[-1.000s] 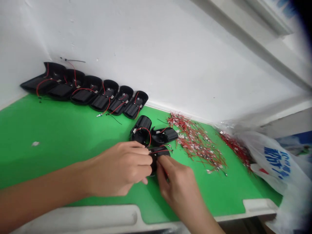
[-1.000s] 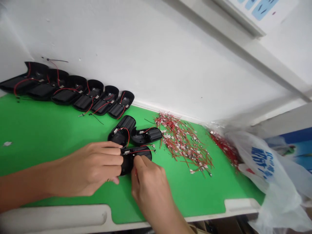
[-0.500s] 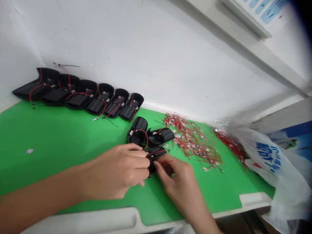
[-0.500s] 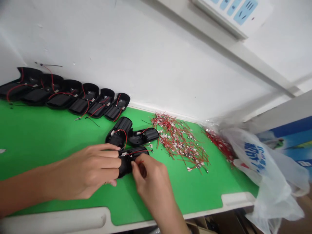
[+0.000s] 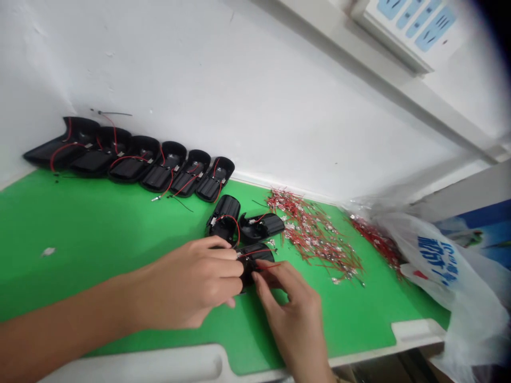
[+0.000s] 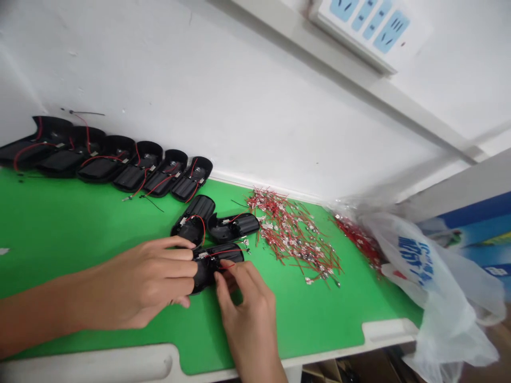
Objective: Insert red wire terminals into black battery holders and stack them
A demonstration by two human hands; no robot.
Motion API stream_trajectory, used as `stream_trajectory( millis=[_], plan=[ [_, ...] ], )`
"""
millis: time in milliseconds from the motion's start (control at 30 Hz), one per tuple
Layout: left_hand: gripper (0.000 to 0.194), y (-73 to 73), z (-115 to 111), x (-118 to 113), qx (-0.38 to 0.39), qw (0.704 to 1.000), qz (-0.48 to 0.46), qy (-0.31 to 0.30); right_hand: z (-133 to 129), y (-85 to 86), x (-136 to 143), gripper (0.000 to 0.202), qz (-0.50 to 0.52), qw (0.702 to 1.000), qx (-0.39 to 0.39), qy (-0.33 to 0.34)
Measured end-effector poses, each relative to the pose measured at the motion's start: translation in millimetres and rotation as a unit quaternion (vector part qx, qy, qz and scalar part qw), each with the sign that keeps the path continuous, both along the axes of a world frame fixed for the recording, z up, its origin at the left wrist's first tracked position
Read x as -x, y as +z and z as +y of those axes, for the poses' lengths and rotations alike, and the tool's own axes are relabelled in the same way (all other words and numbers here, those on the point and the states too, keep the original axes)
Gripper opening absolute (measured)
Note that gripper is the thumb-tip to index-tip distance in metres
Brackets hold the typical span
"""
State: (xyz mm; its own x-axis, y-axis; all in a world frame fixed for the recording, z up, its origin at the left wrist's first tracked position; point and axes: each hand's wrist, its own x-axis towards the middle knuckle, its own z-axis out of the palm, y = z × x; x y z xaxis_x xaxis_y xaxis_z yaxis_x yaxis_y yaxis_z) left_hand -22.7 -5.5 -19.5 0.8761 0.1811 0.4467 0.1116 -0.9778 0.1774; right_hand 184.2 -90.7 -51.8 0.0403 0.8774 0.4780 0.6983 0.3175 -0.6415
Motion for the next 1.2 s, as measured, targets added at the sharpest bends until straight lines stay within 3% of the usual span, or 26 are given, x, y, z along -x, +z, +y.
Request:
stream_trajectory(
  millis=[233, 433, 533, 667, 733, 800, 867, 967, 1100, 1200],
  plan=[
    [0.024, 1.6, -1.4, -0.3, 0.003, 1.0, 0.003, 0.001, -0.5, 1.9, 10.9, 0.016, -0.148, 0.986, -0.073, -0.028],
    [0.022, 1.8, -2.1, -2.0, 0.003, 1.0, -0.002, 0.002, -16.9, -2.3, 5.9, 0.044, -0.306, 0.948, -0.07, 0.047],
    [0.021, 1.4, -2.3, -1.6, -0.003, 1.0, -0.011, 0.002, -20.3, 0.7, 4.3, 0.058, -0.31, 0.945, -0.074, 0.066],
    [0.02, -0.5, -1.2, -0.3, 0.0, 1.0, -0.029, 0.003, -17.1, 4.2, 2.5, 0.046, -0.109, 0.992, 0.01, 0.064],
    [0.019, -1.4, -1.0, 0.1, 0.004, 0.999, -0.035, -0.003, -12.7, 1.7, -1.3, 0.034, 0.053, 0.997, 0.049, 0.005],
    [0.019, -1.8, -1.7, 0.1, 0.007, 0.999, -0.04, -0.012, -7.1, -2.0, -7.3, 0.033, 0.194, 0.976, 0.072, -0.069],
    [0.02, -1.8, -3.2, -0.2, 0.007, 0.999, -0.043, -0.018, -1.5, -3.9, -14.5, 0.049, 0.29, 0.946, 0.108, -0.101],
    [0.02, -1.3, -5.8, -0.8, -0.002, 0.999, -0.042, -0.011, 3.4, -0.9, -23.1, 0.069, 0.365, 0.91, 0.17, -0.098],
    [0.021, -0.1, -9.0, -1.2, -0.017, 0.998, -0.062, -0.014, 1.7, 6.2, -18.5, 0.079, 0.455, 0.862, 0.195, -0.108],
    [0.021, 1.3, -9.8, -1.3, -0.032, 0.997, -0.066, -0.017, 1.1, 10.2, -3.1, 0.082, 0.514, 0.828, 0.218, -0.059]
  ],
)
